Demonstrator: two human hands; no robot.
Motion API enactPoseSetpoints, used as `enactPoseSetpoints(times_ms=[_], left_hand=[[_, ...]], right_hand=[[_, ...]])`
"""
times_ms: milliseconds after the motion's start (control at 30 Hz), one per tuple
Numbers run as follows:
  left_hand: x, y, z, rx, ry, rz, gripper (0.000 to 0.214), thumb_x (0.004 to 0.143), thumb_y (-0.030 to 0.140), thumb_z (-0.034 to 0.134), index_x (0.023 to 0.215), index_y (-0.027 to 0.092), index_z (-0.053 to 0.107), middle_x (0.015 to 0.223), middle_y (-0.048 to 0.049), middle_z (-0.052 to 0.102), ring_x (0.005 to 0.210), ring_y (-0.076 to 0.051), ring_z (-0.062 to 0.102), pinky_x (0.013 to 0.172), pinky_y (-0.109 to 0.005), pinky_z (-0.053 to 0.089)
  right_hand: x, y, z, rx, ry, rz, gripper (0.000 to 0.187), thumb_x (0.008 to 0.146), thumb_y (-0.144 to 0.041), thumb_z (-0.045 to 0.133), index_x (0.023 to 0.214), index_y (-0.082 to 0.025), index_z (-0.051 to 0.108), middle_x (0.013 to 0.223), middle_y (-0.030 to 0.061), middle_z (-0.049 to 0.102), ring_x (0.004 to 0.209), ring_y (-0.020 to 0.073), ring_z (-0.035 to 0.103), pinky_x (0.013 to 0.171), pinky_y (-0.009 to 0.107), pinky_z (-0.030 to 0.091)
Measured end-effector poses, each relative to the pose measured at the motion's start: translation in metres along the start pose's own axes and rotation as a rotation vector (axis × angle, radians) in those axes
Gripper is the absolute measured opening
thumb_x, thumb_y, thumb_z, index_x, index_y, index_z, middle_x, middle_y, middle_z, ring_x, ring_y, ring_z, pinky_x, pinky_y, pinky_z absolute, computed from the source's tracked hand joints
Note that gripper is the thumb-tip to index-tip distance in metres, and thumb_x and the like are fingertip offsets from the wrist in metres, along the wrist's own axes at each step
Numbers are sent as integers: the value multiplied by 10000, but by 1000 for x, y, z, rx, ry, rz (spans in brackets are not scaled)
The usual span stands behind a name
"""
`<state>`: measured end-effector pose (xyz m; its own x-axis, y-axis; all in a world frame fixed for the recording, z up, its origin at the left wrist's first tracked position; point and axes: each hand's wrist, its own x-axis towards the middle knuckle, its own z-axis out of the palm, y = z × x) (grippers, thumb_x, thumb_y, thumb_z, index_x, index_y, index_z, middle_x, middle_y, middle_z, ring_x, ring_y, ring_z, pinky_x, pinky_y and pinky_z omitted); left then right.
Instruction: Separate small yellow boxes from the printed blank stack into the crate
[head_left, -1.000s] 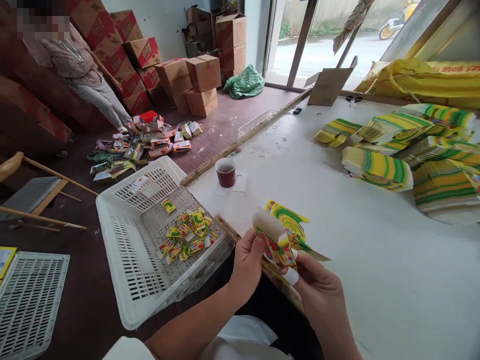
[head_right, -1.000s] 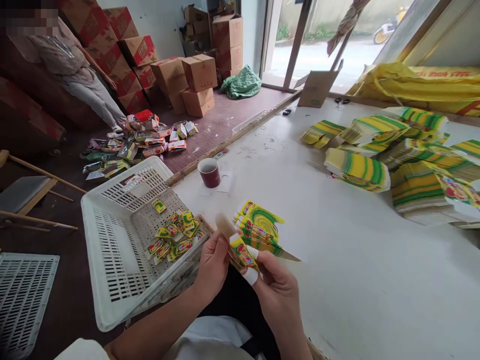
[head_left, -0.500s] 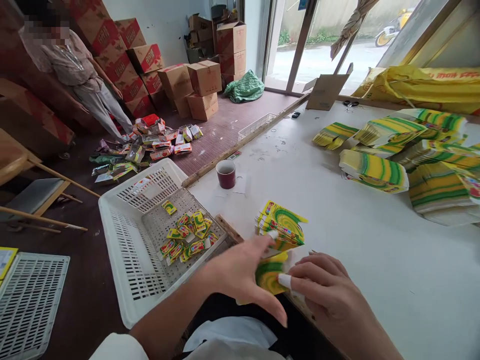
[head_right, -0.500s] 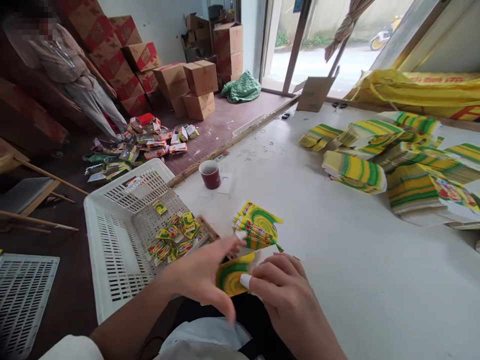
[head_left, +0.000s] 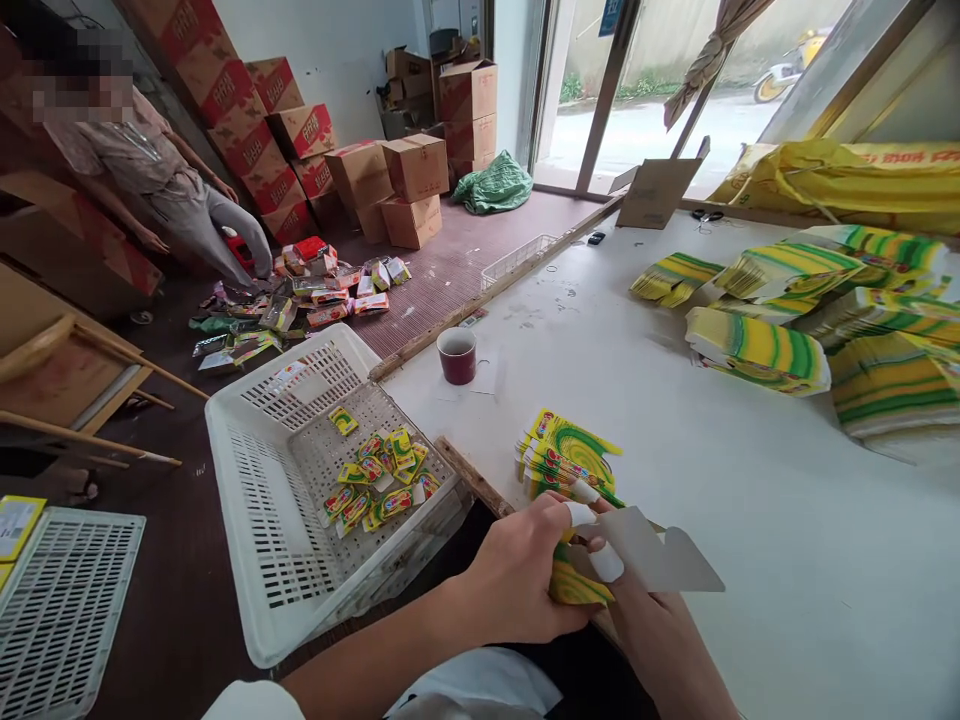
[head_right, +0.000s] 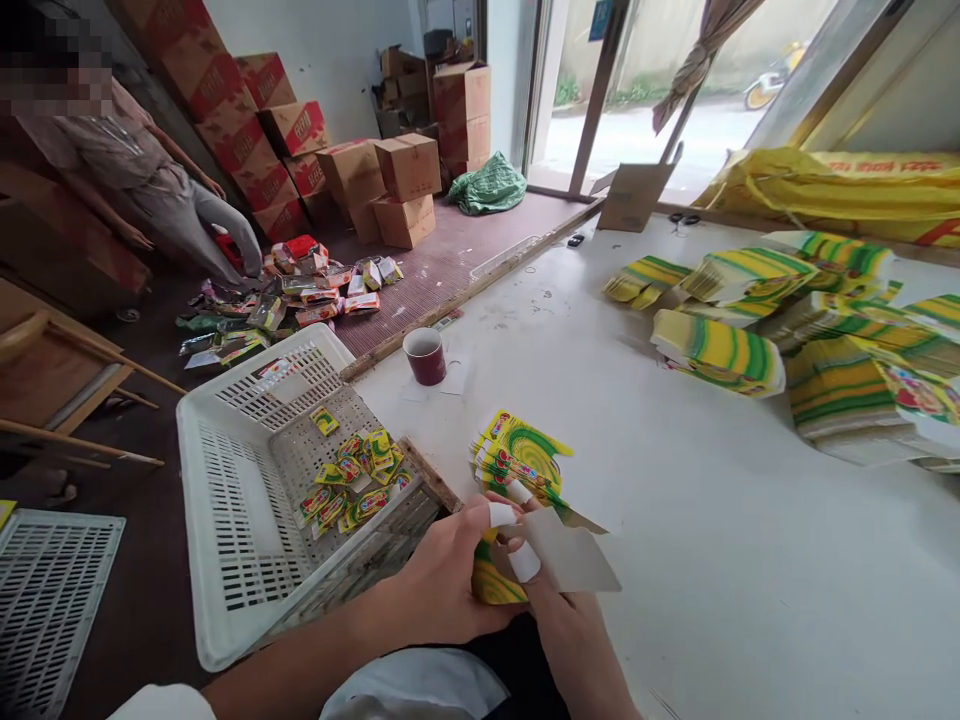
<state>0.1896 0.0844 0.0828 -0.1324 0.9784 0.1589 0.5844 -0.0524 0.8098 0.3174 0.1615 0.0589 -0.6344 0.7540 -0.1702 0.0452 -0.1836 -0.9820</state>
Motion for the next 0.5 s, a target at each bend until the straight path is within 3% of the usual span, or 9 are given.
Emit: enactPoseSetpoints(times_ms=[133, 267, 400, 500], left_hand=[[0, -6, 0, 60, 50, 58, 613, 730, 271, 708, 1239, 231, 369, 1186, -109, 587, 1084, -284, 630, 879, -396, 536], [3, -6, -7, 78, -19, -56, 584, 704, 246, 686, 1183, 227, 352, 1114, -93, 597, 972, -275, 655, 799, -389, 543], [6, -7, -11, 10, -128, -157, 572, 700, 271, 650, 1153, 219, 305, 981, -55, 611, 831, -251, 654, 704, -371, 537], [7, -9, -9, -7, -88, -153, 609, 703, 252, 631, 1183, 214, 258, 1076, -91, 582, 938, -252, 641, 779, -379, 542]], right_hand=[[7, 4, -4, -18, 2, -68, 561, 882, -597, 577, 1335, -266, 604, 1334, 106, 632, 1302, 330, 530, 1068, 487, 476], [4, 12, -10, -134, -74, -164, 454, 984, -470, 473, 1396, -295, 546, 1439, 77, 553, 1330, 285, 518, 1078, 444, 473], [-3, 12, -5, -387, -104, -390, 547, 966, -305, 534, 1496, -322, 400, 1468, 71, 524, 1316, 265, 536, 1039, 413, 507], [-3, 8, 0, -523, -16, -577, 539, 931, -166, 527, 1439, -342, 487, 1438, 56, 556, 1267, 237, 584, 987, 355, 547]])
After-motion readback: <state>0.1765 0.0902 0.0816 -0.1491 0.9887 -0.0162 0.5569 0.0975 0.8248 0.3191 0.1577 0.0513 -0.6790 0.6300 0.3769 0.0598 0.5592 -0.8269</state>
